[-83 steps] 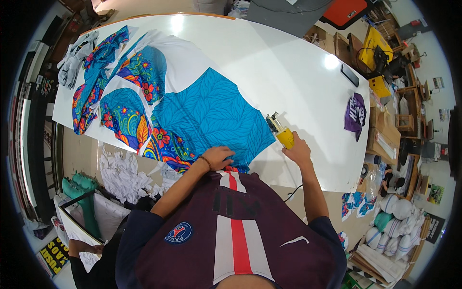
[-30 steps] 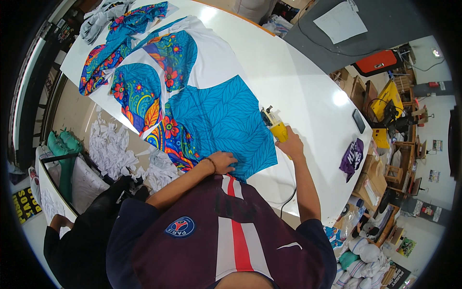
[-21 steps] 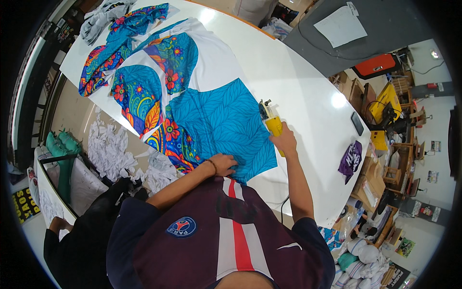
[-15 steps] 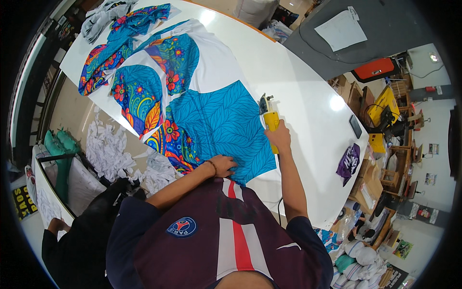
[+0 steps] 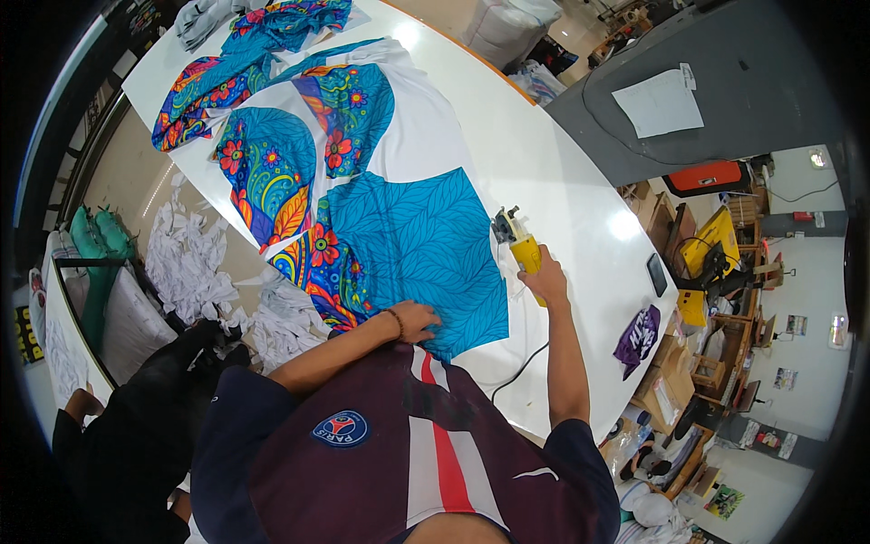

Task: The person uses a yellow electric fabric cutter to cut a colorful patterned fabric on a white table. They repeatedly reposition the fabric, cut along its edges, and remove excess pieces, continuing the process across multiple sections of the material.

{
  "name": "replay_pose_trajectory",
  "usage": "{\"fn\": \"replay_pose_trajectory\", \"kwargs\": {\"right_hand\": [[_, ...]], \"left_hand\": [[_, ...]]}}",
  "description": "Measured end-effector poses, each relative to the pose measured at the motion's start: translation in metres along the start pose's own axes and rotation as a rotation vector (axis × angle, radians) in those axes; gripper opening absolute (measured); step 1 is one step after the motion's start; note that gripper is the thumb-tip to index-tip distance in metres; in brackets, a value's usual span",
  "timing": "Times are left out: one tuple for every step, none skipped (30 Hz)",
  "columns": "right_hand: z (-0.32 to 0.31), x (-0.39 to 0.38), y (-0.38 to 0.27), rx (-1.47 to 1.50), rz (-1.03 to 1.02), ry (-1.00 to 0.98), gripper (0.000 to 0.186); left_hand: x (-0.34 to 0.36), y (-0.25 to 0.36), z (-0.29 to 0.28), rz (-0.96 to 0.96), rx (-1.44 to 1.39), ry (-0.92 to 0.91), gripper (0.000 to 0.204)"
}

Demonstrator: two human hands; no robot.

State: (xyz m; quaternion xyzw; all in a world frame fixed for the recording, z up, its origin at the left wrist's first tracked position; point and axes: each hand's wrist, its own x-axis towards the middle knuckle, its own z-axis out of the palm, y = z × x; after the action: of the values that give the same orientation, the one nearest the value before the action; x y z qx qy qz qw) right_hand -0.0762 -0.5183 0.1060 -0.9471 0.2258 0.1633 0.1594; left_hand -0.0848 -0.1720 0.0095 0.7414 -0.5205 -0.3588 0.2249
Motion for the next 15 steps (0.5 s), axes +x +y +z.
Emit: {"fn": "replay_pose_trajectory", "kwargs": {"right_hand": [[-0.001, 0.002, 0.000, -0.008, -0.008, 0.002, 0.074], [-0.002, 0.004, -0.001, -0.016, -0.016, 0.005, 0.074], [-0.002, 0.005, 0.000, -0.028, -0.019, 0.003, 0.074], [-0.002, 0.007, 0.000, -0.040, -0.022, 0.001, 0.074], [-0.002, 0.009, 0.001, -0.051, -0.024, -0.001, 0.074], [-0.003, 0.010, -0.002, -0.054, -0.026, -0.010, 0.074], [-0.005, 0.012, -0.005, -0.057, -0.028, -0.020, 0.075], [-0.007, 0.014, -0.008, -0.060, -0.030, -0.029, 0.075], [-0.008, 0.015, -0.012, -0.062, -0.030, -0.033, 0.075], [-0.010, 0.016, -0.015, -0.064, -0.030, -0.037, 0.075], [-0.010, 0.018, -0.018, -0.067, -0.030, -0.041, 0.074], [-0.009, 0.021, -0.018, -0.064, -0.034, -0.037, 0.074], [-0.008, 0.024, -0.018, -0.061, -0.039, -0.033, 0.074], [-0.007, 0.027, -0.019, -0.058, -0.043, -0.030, 0.074], [-0.007, 0.031, -0.022, -0.060, -0.046, -0.032, 0.074]], "left_hand": [[0.000, -0.001, 0.001, -0.003, -0.004, 0.000, 0.041], [0.000, -0.002, 0.002, -0.006, -0.008, 0.000, 0.041], [-0.001, -0.002, 0.002, -0.003, -0.009, 0.001, 0.040], [-0.001, -0.002, 0.002, 0.000, -0.011, 0.001, 0.040], [-0.001, -0.003, 0.002, 0.003, -0.013, 0.002, 0.040], [-0.002, -0.002, 0.000, -0.003, -0.015, -0.003, 0.039], [-0.003, 0.000, -0.001, -0.009, -0.017, -0.009, 0.039], [-0.003, 0.001, -0.003, -0.014, -0.020, -0.014, 0.039], [-0.003, 0.000, -0.003, -0.016, -0.032, -0.014, 0.039], [-0.003, 0.000, -0.002, -0.019, -0.043, -0.014, 0.039], [-0.003, 0.000, -0.002, -0.022, -0.055, -0.014, 0.039], [-0.003, -0.001, -0.002, -0.022, -0.057, -0.020, 0.039], [-0.003, -0.001, -0.002, -0.023, -0.058, -0.027, 0.039], [-0.002, -0.001, -0.003, -0.024, -0.060, -0.033, 0.039], [-0.002, -0.002, -0.002, -0.027, -0.063, -0.035, 0.039]]}}
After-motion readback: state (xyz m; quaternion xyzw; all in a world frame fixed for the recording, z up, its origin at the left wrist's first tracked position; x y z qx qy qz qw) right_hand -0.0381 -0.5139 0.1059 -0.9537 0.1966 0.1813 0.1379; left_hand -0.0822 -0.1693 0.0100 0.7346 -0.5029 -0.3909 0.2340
